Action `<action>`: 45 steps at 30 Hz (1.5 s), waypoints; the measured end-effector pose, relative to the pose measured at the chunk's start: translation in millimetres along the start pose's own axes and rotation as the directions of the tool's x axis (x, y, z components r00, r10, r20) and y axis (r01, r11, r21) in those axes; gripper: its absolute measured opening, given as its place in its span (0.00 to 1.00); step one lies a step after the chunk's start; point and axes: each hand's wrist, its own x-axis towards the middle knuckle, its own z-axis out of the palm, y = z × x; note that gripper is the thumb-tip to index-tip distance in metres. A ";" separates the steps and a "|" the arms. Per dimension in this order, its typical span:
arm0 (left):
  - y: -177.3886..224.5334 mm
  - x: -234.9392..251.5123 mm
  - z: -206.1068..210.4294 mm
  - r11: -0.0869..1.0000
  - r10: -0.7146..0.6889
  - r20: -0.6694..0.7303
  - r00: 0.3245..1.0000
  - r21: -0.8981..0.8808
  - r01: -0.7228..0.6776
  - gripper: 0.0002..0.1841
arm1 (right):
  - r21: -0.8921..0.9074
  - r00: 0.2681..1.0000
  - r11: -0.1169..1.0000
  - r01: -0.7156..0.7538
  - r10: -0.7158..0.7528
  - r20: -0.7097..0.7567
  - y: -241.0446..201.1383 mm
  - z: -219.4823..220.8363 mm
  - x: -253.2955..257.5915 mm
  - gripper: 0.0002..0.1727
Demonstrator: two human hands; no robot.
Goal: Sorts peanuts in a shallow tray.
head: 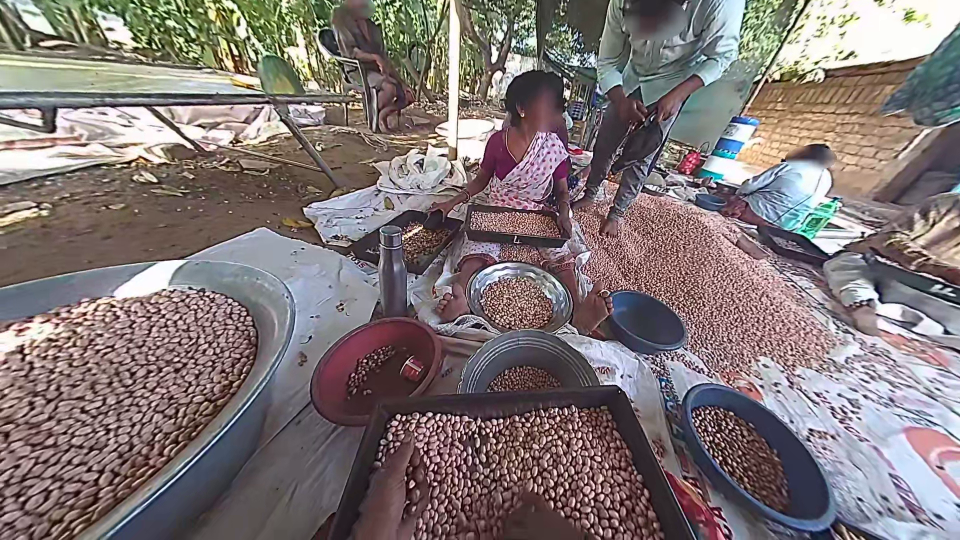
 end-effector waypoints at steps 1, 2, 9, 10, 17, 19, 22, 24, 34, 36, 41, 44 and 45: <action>-0.6 -1.1 2.1 1.000 0.006 0.004 1.000 0.010 -0.006 0.23 | -0.004 0.995 0.995 -0.097 0.097 0.028 18.0 -13.3 -10.2 0.12; -1.7 -2.5 3.6 1.000 0.013 0.006 1.000 0.027 -0.013 0.22 | -0.011 0.977 0.978 -0.207 0.208 0.045 31.0 -29.8 -19.6 0.11; 0.8 -10.6 7.1 0.986 -0.021 0.032 0.999 0.169 0.015 0.17 | 0.114 0.716 0.944 -0.309 0.310 -0.626 57.9 -75.9 -46.2 0.11; 0.3 -11.1 7.0 0.981 -0.024 0.047 0.999 0.193 0.014 0.17 | 0.119 0.709 0.948 -0.294 0.300 -0.639 56.0 -76.5 -43.1 0.11; -4.6 -11.0 7.1 0.933 -0.070 0.140 0.988 0.361 0.015 0.11 | 0.123 0.835 0.942 -0.313 0.335 -0.436 36.6 -66.5 -9.4 0.14; -4.9 -10.7 7.5 0.934 -0.074 0.131 0.989 0.357 0.023 0.12 | 0.120 0.840 0.923 -0.366 0.383 -0.385 35.8 -65.0 -0.1 0.15; -3.5 -9.7 7.5 0.945 -0.089 0.118 0.989 0.323 0.046 0.13 | 0.083 0.839 0.871 -0.485 0.490 -0.237 37.2 -65.3 18.3 0.18; -2.8 -9.1 7.6 0.955 -0.077 0.107 0.991 0.294 0.043 0.14 | -0.016 0.838 0.838 -0.545 0.544 -0.054 39.0 -65.8 31.8 0.20; 2.6 -9.9 7.1 0.958 -0.228 0.090 0.970 0.197 0.207 0.18 | 0.158 0.870 0.872 -0.464 0.482 -0.104 28.2 -79.0 53.0 0.19; 1.1 -9.3 6.1 0.935 -0.312 0.107 0.944 0.211 0.285 0.22 | 0.343 0.925 0.898 -0.274 0.344 -0.163 13.6 -96.4 58.3 0.18; 4.5 -9.2 3.9 0.955 -0.297 0.117 0.948 0.045 0.294 0.22 | 0.278 0.940 0.916 -0.289 0.327 -0.099 5.4 -107.6 84.3 0.19; 8.5 -8.6 3.9 0.973 -0.206 0.067 0.976 -0.091 0.211 0.20 | 0.165 0.894 0.882 -0.441 0.417 0.163 10.7 -92.8 98.9 0.22; 8.8 -8.1 3.9 0.976 -0.174 0.053 0.983 -0.122 0.179 0.20 | 0.151 0.889 0.880 -0.451 0.427 0.167 12.5 -85.9 102.3 0.22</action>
